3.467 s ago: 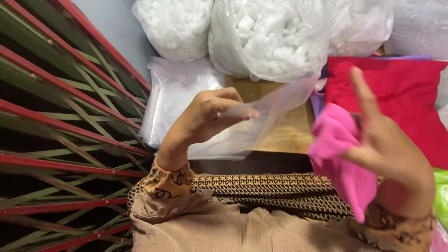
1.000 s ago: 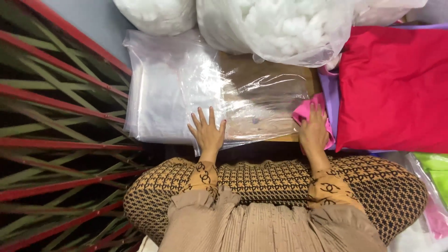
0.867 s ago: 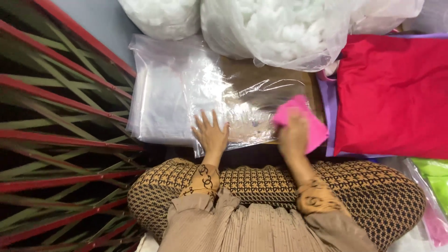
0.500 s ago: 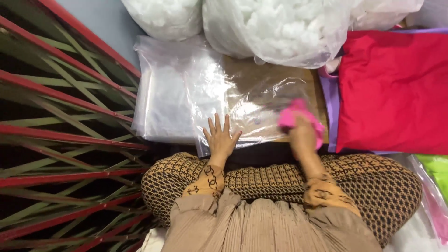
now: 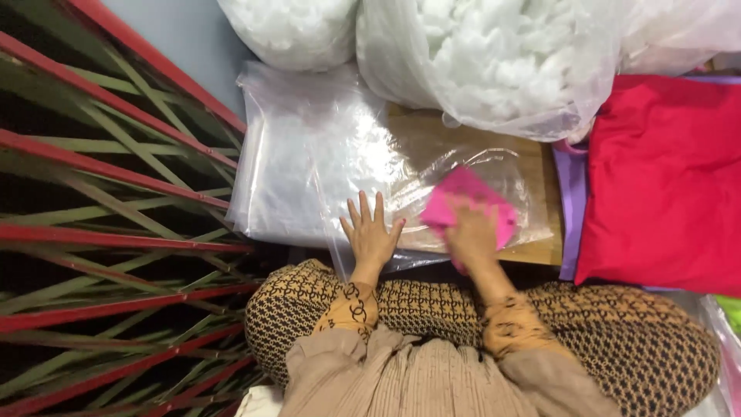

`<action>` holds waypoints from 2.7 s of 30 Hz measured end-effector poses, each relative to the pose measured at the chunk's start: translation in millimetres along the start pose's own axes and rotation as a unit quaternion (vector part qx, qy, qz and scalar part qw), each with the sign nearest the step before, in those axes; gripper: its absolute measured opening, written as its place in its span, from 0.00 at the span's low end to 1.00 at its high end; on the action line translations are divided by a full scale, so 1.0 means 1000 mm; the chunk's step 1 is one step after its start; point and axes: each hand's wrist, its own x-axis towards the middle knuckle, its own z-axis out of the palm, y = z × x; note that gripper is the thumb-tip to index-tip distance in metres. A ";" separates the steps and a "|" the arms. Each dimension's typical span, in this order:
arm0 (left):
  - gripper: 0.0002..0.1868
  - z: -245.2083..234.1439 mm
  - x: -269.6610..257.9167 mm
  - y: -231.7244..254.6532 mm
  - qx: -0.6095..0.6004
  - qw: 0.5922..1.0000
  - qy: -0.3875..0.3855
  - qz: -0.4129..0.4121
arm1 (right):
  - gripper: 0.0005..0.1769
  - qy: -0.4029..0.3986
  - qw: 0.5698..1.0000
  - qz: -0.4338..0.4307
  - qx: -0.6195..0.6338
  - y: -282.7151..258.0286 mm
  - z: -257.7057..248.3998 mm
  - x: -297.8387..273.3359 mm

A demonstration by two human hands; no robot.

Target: Stuffing a red pillowcase with fiberfill, smoothing it out, and organizing fabric materials.

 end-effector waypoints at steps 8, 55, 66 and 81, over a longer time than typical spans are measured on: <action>0.49 -0.016 0.014 0.024 -0.035 0.999 0.034 0.021 | 0.17 0.250 0.964 0.068 0.064 0.020 -0.011 0.028; 0.39 -0.032 0.091 -0.032 0.034 0.997 0.047 -0.046 | 0.26 -0.082 0.992 -0.061 -0.070 0.010 0.016 0.129; 0.36 -0.043 0.099 0.010 0.021 0.998 0.024 -0.057 | 0.36 -0.053 0.967 -0.245 -0.051 -0.067 0.060 0.151; 0.39 -0.032 0.102 0.005 0.028 0.997 0.034 -0.061 | 0.26 -0.019 0.994 -0.065 -0.081 0.048 0.034 0.119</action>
